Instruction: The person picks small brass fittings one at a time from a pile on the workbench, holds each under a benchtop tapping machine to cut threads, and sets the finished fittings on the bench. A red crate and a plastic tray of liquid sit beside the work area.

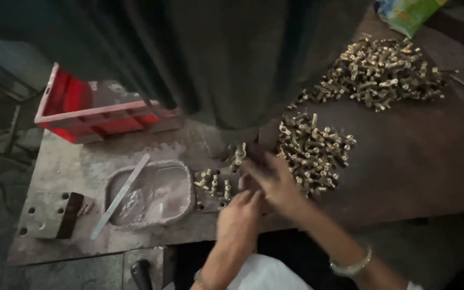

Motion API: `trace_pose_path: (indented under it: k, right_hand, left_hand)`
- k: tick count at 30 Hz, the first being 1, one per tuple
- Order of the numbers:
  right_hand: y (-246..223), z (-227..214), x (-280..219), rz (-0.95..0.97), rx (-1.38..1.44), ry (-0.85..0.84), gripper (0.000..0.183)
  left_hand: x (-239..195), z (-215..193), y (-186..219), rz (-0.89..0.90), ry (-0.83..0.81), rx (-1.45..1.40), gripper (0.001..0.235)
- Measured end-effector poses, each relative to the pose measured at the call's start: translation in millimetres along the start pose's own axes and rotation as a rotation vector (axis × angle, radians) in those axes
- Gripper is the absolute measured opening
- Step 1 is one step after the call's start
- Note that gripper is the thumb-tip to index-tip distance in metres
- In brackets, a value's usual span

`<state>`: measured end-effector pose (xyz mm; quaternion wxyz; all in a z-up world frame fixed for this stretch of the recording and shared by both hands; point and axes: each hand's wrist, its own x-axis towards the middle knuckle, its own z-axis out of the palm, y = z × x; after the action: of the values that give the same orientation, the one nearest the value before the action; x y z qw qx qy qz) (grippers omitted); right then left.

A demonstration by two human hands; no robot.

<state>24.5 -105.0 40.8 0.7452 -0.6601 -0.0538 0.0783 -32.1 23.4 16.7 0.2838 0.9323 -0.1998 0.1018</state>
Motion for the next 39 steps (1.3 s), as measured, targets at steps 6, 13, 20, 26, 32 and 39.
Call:
trace_pose_path:
  k: [6,13,20,26,32,39]
  right_hand:
    - [8.0,12.5,-3.7,-0.134,-0.043,0.170,0.018]
    - [-3.7,17.2,-5.9,-0.120,0.099,0.192,0.019]
    - [4.0,11.7,-3.9,-0.105,0.101,0.114,0.022]
    - [-5.5,10.4,-4.8,-0.134,0.119,0.065,0.021]
    - [-8.9,11.8,-4.6,-0.136,0.181,0.060,0.020]
    - [-18.8,18.6,-3.2,-0.173,0.173,0.027,0.022]
  left_hand:
    - [-5.7,-101.8,-59.3,-0.306,0.353,-0.019,0.017]
    - [2.2,-80.6,-123.5,-0.417,0.259,0.120,0.015]
    - [2.8,-69.8,-145.6,-0.497,0.248,-0.103,0.021]
    - [-21.7,-69.0,-157.1,-0.746,0.269,-0.904,0.023]
    - [-52.5,-38.3,-82.7,-0.702,0.344,-1.058,0.021]
    - [-55.6,-18.1,-28.0,-0.562,0.462,-0.623,0.020]
